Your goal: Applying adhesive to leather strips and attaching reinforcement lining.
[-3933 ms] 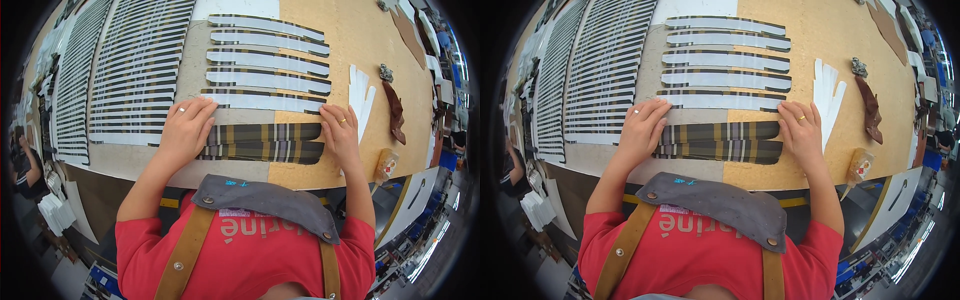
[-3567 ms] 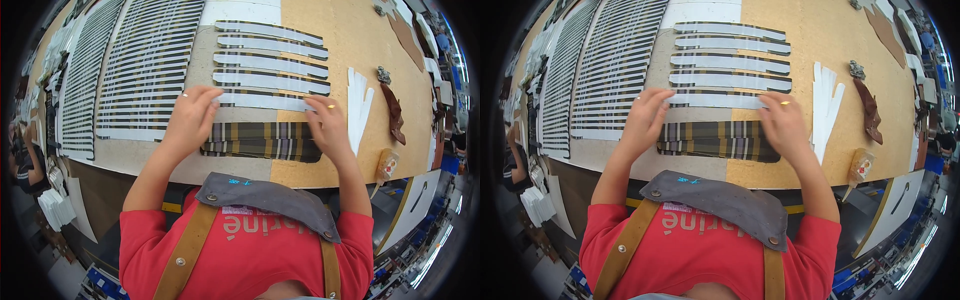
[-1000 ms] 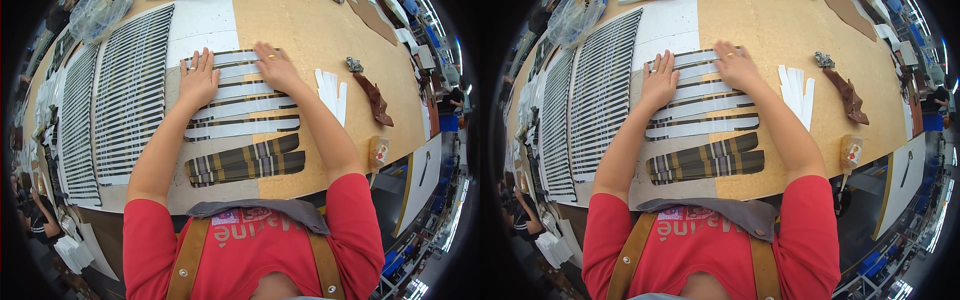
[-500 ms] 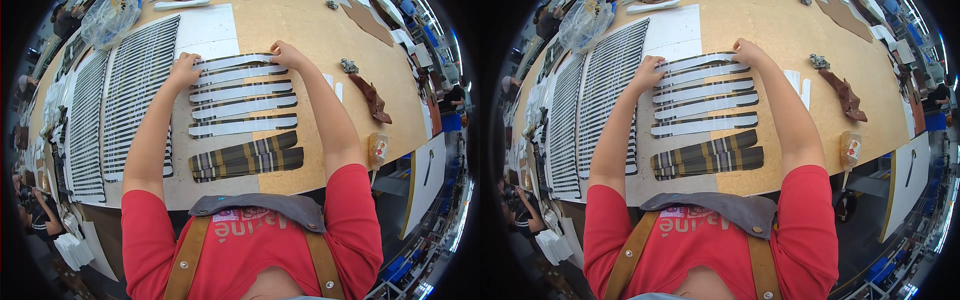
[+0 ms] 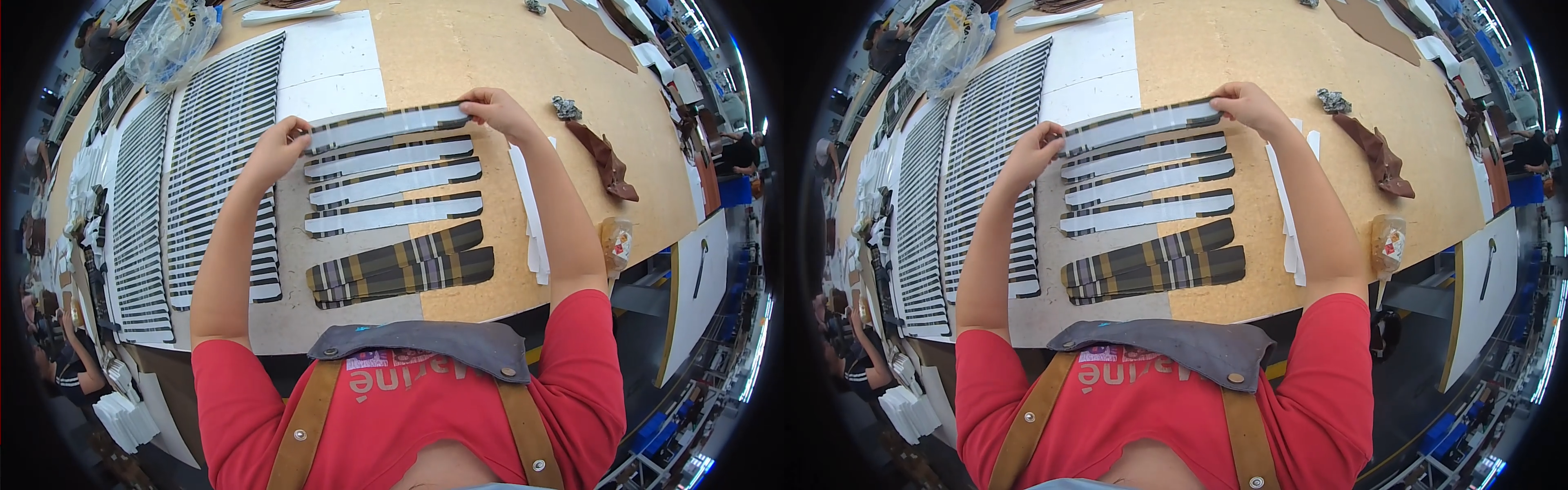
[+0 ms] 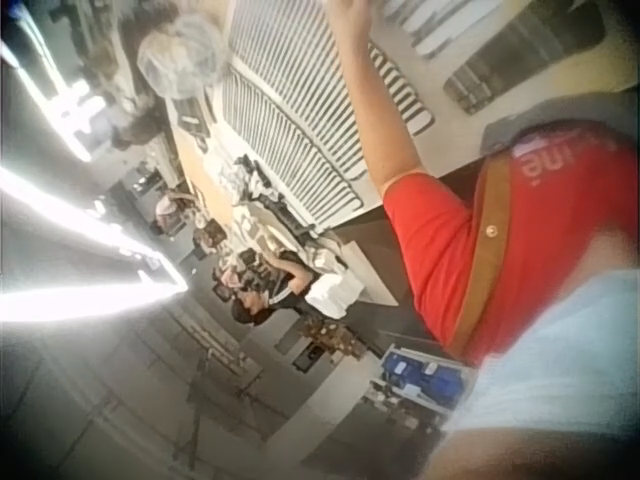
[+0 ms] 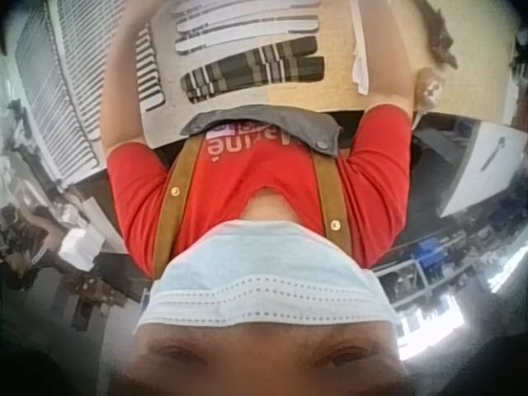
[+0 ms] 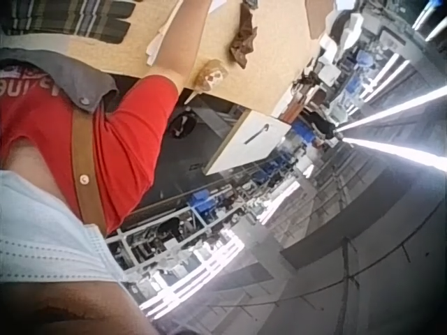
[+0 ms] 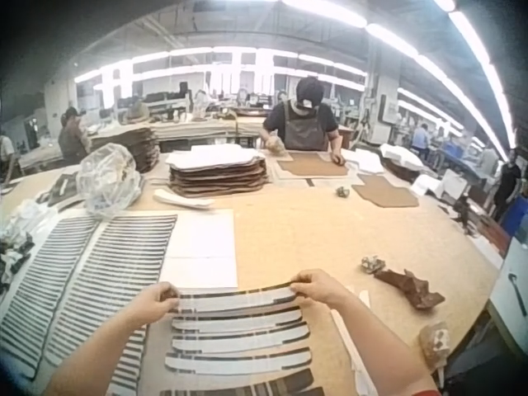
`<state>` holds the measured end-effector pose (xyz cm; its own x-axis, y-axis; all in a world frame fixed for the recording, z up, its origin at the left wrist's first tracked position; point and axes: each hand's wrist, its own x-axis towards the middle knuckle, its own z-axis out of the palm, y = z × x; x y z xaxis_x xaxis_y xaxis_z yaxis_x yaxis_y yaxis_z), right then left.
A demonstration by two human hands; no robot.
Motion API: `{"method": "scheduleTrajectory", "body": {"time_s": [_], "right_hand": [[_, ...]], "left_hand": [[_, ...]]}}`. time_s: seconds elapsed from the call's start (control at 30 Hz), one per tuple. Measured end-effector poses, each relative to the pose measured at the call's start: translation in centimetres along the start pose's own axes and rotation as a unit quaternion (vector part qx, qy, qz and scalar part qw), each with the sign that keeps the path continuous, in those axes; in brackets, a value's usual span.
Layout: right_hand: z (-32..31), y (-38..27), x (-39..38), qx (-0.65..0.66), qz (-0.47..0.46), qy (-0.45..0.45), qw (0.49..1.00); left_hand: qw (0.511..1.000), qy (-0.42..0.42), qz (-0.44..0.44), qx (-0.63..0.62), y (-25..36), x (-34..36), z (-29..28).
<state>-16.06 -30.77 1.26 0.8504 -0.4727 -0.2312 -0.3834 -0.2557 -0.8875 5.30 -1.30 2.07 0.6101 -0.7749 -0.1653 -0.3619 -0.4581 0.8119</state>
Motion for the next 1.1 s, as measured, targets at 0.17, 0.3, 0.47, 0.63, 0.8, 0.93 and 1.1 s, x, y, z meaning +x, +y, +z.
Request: {"method": "scheduleTrajectory", "body": {"time_s": [0.17, 0.3, 0.47, 0.63, 0.8, 0.93, 1.1], "right_hand": [[1.5, 1.0, 0.1, -0.119, 0.042, 0.024, 0.992], [1.7, 1.3, 0.5, -0.126, 0.047, 0.005, 0.991], [1.6, 0.7, 0.1, -0.140, 0.063, 0.024, 0.988], [1.6, 0.8, 0.4, -0.166, 0.055, 0.022, 0.984], [2.2, 1.7, 0.7, -0.262, -0.001, 0.040, 0.964], [2.3, 2.0, 0.9, -0.249, -0.063, 0.108, 0.960], [1.5, 1.1, 1.0, -0.149, 0.034, 0.057, 0.987]], "left_hand": [[0.992, 0.035, 0.005, 0.122, -0.7, -0.6, 1.5], [0.985, 0.056, 0.019, 0.165, -1.1, -0.4, 1.8], [0.982, 0.056, 0.035, 0.175, -1.6, -0.2, 2.1], [0.985, 0.062, 0.011, 0.159, -1.3, -0.2, 2.2], [0.942, 0.116, 0.124, 0.290, -2.7, 0.6, 2.3], [0.965, 0.072, 0.112, 0.227, -2.9, 1.8, 1.7], [0.984, -0.094, -0.084, 0.125, -0.6, 3.3, -0.1]]}}
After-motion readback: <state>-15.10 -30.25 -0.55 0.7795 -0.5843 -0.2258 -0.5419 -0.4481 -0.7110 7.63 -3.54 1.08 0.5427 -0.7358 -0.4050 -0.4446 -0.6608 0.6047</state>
